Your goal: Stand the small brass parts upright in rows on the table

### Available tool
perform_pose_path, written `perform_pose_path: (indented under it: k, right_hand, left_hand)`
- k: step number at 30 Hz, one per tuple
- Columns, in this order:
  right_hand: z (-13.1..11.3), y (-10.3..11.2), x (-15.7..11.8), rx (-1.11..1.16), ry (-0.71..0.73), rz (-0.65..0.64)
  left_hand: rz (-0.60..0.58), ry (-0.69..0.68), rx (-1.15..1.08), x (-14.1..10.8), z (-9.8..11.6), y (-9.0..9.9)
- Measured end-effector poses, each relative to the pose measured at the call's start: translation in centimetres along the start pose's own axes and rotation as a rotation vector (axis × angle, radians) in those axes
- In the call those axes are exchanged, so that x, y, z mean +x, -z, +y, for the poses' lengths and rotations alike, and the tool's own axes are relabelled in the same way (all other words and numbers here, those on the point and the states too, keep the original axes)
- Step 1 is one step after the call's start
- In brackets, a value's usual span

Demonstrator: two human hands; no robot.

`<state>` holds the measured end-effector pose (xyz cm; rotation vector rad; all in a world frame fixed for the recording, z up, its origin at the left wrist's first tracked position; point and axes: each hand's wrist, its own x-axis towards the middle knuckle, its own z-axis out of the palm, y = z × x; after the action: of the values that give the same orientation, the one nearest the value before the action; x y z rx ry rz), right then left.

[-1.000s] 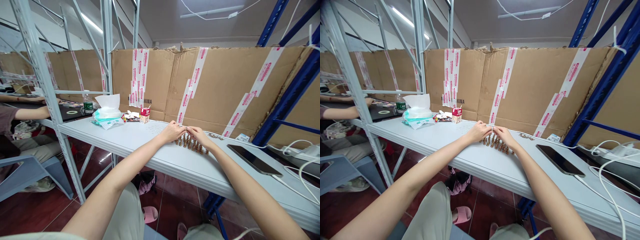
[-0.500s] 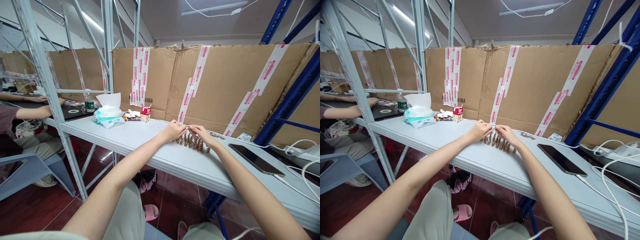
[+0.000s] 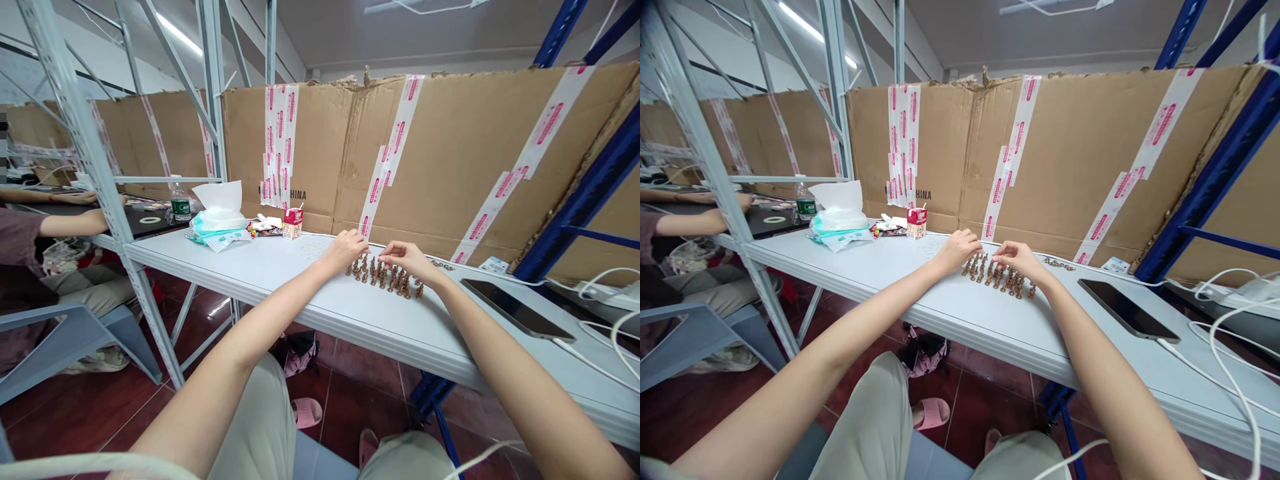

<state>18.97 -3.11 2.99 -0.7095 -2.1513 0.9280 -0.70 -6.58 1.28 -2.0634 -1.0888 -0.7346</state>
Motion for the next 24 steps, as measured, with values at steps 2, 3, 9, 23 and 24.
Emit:
perform_pose_path:
  k: [2, 3, 9, 23, 24]
  right_hand:
    - [0.5, 0.3, 0.0, 0.034, 0.004, 0.008]
    - [0.7, 0.3, 0.1, 0.049, 0.007, 0.011]
    - [1.1, 1.0, 0.2, 0.063, 0.004, 0.106]
    - [1.7, 1.8, 0.2, -0.096, -0.013, 0.159]
    - [1.8, 1.9, 0.3, -0.120, -0.005, 0.171]
  left_hand:
    - [0.018, 0.148, -0.033, -0.3, -1.3, -0.2]
    - [0.014, 0.235, -0.052, -0.5, -2.1, -0.3]
    - [-0.137, 0.729, -0.163, -3.1, -6.3, -0.7]
    - [-0.281, 1.276, -0.014, -5.2, -9.5, -0.3]
    - [-0.310, 1.278, -0.001, -5.2, -9.5, -0.2]
